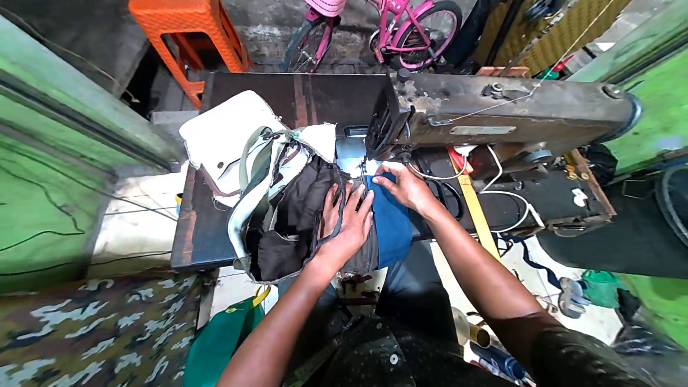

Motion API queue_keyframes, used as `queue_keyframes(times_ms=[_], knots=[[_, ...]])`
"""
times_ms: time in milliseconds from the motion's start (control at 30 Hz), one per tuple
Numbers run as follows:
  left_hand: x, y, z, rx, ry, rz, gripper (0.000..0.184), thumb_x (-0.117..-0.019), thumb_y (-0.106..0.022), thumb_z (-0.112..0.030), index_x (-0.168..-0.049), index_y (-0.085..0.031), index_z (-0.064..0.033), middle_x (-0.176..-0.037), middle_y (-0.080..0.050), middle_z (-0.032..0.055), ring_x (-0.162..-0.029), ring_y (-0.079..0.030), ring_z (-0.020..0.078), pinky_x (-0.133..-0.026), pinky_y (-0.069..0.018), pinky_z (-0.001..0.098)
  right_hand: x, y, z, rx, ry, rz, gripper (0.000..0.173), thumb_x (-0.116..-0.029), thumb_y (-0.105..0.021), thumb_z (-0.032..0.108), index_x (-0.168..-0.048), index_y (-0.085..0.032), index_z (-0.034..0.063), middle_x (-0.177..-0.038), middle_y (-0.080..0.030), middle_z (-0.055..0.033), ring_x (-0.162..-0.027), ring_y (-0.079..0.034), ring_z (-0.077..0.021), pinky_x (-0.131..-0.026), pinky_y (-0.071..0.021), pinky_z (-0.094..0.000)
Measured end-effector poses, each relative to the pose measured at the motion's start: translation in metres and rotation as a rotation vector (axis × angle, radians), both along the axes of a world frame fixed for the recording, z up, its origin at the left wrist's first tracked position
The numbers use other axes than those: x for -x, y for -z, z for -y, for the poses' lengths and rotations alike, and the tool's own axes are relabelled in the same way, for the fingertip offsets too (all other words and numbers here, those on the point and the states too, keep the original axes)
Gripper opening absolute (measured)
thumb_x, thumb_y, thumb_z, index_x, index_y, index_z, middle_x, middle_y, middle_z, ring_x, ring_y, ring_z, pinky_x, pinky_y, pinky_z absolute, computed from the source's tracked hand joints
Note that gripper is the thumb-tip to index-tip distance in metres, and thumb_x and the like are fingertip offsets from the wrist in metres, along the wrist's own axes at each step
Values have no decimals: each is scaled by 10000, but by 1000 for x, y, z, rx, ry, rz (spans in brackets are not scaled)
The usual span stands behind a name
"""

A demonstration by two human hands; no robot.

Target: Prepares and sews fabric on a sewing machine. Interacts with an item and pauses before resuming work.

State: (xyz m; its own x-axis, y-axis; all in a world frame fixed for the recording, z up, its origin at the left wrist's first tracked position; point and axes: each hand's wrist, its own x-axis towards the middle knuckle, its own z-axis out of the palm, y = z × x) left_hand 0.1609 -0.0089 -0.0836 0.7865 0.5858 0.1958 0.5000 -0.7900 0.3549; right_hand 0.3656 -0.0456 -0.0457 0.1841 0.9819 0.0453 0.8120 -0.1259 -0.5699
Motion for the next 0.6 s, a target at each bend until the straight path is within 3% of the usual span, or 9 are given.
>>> queue_keyframes(times_ms=[600], knots=[[1,2,-1,-43,6,-3,435,-1064,-449,-338,-1466,-578,-235,-1532,-529,71,-1523,-331,313,-1234,-153,634,-3,5,-4,1,-9,34,165,-999,-682,299,-1039,-738,149,-1038,-719,-75,-977,-691,-253,-874,-538,-532]])
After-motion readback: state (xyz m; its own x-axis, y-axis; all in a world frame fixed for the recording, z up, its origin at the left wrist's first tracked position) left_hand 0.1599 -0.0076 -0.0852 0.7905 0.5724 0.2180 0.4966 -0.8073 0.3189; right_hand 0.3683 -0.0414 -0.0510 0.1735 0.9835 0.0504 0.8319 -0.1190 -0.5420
